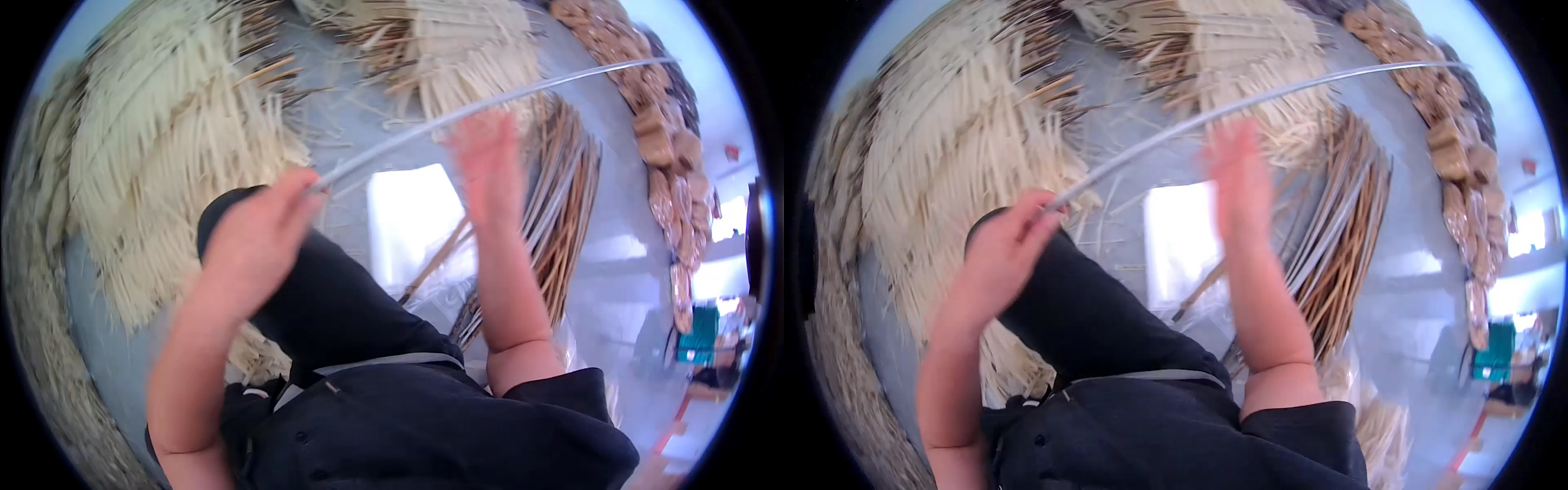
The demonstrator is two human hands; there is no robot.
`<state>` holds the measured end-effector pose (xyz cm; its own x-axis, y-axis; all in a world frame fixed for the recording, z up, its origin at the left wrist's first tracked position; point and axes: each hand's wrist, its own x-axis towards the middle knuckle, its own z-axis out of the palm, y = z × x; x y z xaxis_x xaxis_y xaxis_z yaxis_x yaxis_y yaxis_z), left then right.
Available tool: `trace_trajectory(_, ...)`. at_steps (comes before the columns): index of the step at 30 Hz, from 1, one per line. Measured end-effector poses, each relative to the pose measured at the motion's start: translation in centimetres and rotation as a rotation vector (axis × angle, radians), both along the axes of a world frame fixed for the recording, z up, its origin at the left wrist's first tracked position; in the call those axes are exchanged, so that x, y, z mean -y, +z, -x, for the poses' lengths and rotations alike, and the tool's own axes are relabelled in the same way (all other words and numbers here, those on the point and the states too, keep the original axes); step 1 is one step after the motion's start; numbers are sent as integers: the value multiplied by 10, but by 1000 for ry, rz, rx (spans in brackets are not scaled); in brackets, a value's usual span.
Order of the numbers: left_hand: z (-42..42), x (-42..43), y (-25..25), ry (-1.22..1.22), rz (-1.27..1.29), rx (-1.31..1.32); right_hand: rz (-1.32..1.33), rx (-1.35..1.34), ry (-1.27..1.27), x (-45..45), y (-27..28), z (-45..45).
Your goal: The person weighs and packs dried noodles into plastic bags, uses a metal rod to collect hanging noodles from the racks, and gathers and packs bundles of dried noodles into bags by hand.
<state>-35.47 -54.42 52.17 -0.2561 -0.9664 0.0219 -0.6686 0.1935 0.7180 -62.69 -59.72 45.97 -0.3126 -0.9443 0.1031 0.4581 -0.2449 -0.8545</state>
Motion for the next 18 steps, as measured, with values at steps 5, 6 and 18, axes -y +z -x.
trace_trajectory(5,95,-15,-45,-406,-240,-14,-95,184,65,-54,-28,0)
trace_trajectory(6,102,-20,-54,-483,-63,-2,-120,116,-66,-49,-49,24)
trace_trajectory(18,-28,-4,7,152,-61,-453,-897,-1001,-722,-213,-331,206)
